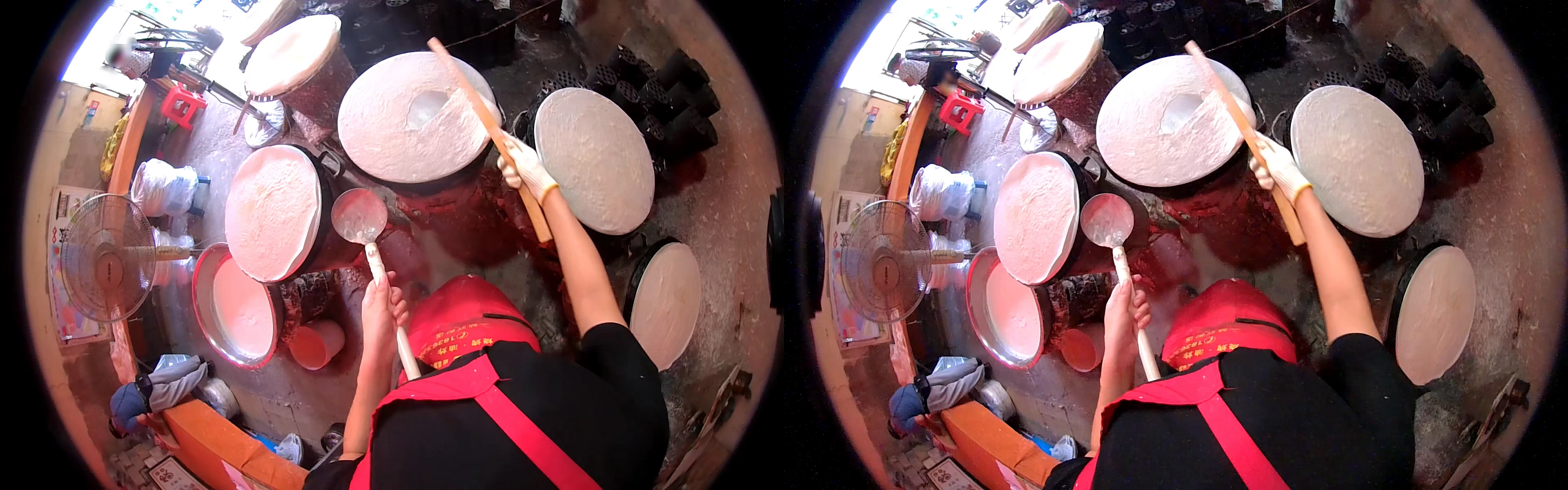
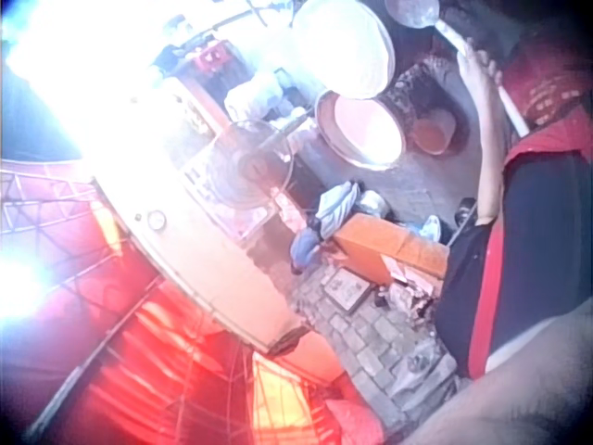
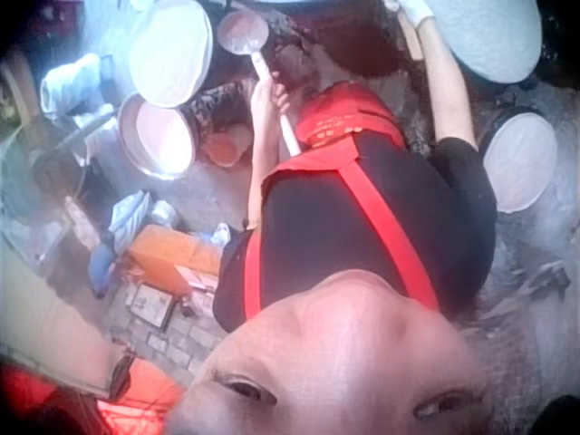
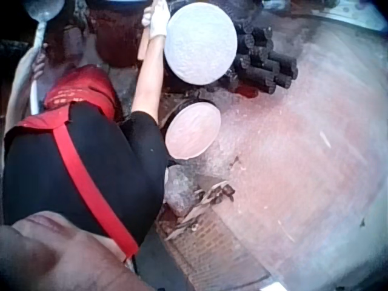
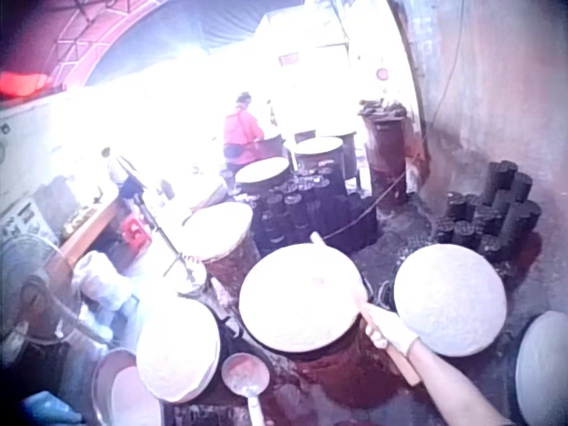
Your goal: The person spreads liquid batter onto multiple circular hot plates using a handheld tool and removes the cooked wrappers with a spatula, placing them in a stack.
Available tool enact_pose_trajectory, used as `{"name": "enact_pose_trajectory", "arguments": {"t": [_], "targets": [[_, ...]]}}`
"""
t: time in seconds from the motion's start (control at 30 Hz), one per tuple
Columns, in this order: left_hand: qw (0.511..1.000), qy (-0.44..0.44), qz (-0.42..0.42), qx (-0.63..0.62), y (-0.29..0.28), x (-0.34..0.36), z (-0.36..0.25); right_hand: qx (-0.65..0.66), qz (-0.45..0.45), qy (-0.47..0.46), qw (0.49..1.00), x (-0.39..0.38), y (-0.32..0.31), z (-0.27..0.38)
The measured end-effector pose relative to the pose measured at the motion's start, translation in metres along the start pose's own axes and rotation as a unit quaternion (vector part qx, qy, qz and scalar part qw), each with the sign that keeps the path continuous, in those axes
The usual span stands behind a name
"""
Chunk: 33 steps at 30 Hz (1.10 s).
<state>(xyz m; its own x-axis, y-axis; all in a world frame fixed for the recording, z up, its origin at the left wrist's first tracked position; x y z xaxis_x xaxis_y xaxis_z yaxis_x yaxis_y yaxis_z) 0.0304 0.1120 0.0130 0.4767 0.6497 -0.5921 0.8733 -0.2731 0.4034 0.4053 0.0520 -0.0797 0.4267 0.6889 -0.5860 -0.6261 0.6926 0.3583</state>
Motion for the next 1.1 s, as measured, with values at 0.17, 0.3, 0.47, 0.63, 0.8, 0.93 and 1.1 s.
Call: {"name": "enact_pose_trajectory", "arguments": {"t": [0.17, 0.3, 0.47, 0.63, 0.8, 0.93, 1.1], "targets": [[0.999, 0.027, 0.018, -0.006, 0.002, 0.005, -0.015, -0.172, -0.034, -0.046, 0.983, -0.003, 0.082, -0.002], [0.998, 0.022, -0.029, -0.05, -0.001, 0.006, -0.034, -0.073, -0.173, -0.187, 0.964, -0.024, 0.062, -0.034], [0.997, -0.002, 0.035, -0.067, -0.018, 0.015, -0.04, 0.022, -0.19, -0.098, 0.977, -0.01, 0.127, -0.061], [0.996, -0.039, 0.037, -0.064, -0.035, 0.025, -0.037, 0.027, -0.123, -0.044, 0.991, -0.022, 0.126, -0.046], [0.998, -0.047, 0.041, -0.012, -0.045, 0.029, -0.044, 0.089, -0.261, -0.079, 0.958, -0.042, 0.118, -0.093], [0.997, -0.054, 0.056, 0.014, -0.037, 0.028, -0.05, -0.021, -0.158, -0.074, 0.984, -0.015, 0.13, -0.061], [0.992, -0.08, 0.089, 0.049, -0.035, 0.039, -0.047, -0.073, -0.234, -0.076, 0.966, 0.002, 0.073, -0.018]]}}
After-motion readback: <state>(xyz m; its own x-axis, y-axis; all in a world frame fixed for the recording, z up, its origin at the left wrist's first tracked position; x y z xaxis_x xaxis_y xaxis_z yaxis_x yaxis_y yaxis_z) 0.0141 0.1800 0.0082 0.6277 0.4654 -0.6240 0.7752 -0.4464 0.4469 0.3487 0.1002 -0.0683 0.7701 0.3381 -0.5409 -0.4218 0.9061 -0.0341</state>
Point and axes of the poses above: each hand's wrist, its own x-axis towards the middle knuckle, its own y-axis out of the palm, z = x × y, the point moved 5 cm from there along x, towards the middle knuckle, and after that the axes turned 7 degrees about y, right-handed, at the moved point
